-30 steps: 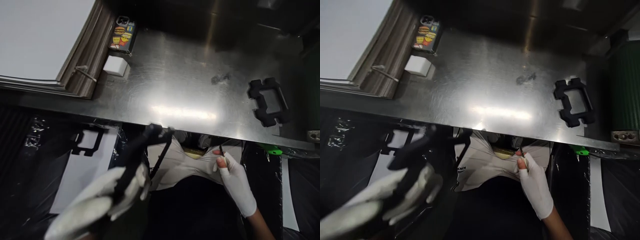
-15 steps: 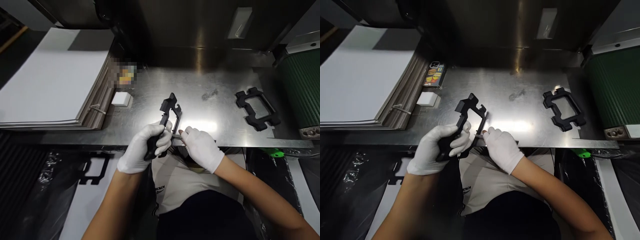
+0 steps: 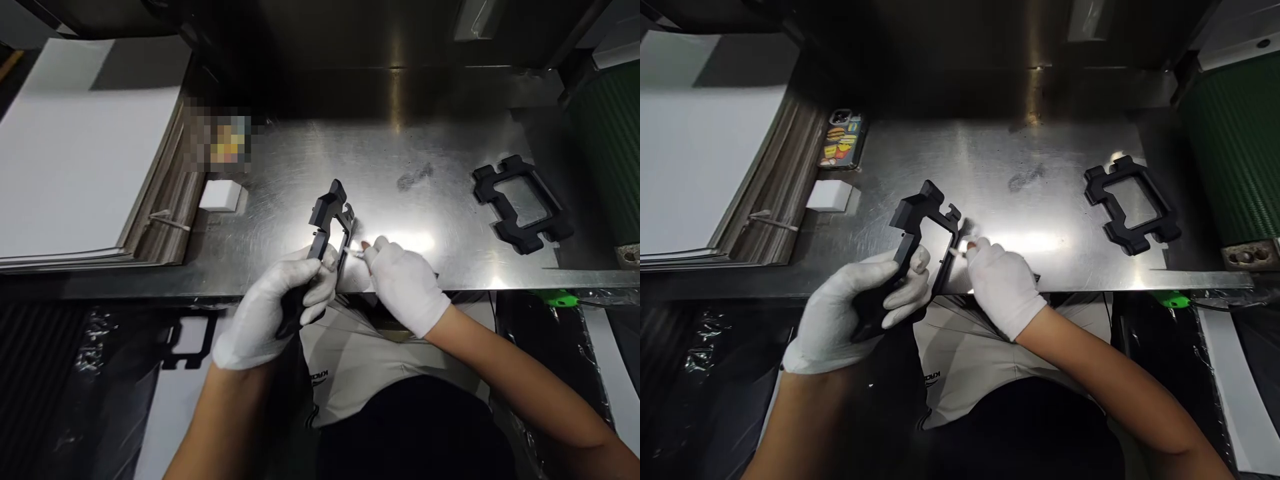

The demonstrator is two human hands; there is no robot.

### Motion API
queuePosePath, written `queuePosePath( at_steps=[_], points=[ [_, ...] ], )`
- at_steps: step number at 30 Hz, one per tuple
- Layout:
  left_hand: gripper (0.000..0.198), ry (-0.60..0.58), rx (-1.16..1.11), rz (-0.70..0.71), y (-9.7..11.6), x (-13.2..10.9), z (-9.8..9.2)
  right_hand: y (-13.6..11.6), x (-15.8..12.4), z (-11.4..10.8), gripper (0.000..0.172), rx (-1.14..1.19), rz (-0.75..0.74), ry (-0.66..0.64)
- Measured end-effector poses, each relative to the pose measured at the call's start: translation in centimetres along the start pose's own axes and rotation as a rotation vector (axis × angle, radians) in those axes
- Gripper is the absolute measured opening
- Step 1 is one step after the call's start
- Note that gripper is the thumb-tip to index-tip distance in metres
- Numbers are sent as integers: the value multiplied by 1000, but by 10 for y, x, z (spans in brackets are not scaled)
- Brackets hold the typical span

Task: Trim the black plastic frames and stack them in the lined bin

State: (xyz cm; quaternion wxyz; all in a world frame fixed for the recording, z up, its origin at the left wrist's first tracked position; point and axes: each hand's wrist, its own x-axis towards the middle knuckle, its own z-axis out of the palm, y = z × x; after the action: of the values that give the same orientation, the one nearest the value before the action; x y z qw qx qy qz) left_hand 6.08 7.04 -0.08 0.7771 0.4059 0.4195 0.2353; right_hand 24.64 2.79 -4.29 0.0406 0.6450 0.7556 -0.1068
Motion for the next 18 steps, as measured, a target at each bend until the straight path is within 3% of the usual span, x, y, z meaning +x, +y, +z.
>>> queuePosePath(
  at_steps=[7,10,12,15,18],
  points=[
    [28,8,-82,8,-4,3,-3,26,3,3,40,-29,226,73],
    [26,-30,-212,57,-5,1,-7,29,5,2,36,6,231,84],
    [28,-83,-316,93,-7,-5,-8,25,1,-1,34,116,216,167],
    [30,-157,-489,162,-13,-18,-6,12,-13,0,44,629,209,290],
    [31,-233,-679,238,-25,-29,3,-1,-24,10,53,1335,119,149]
  ],
)
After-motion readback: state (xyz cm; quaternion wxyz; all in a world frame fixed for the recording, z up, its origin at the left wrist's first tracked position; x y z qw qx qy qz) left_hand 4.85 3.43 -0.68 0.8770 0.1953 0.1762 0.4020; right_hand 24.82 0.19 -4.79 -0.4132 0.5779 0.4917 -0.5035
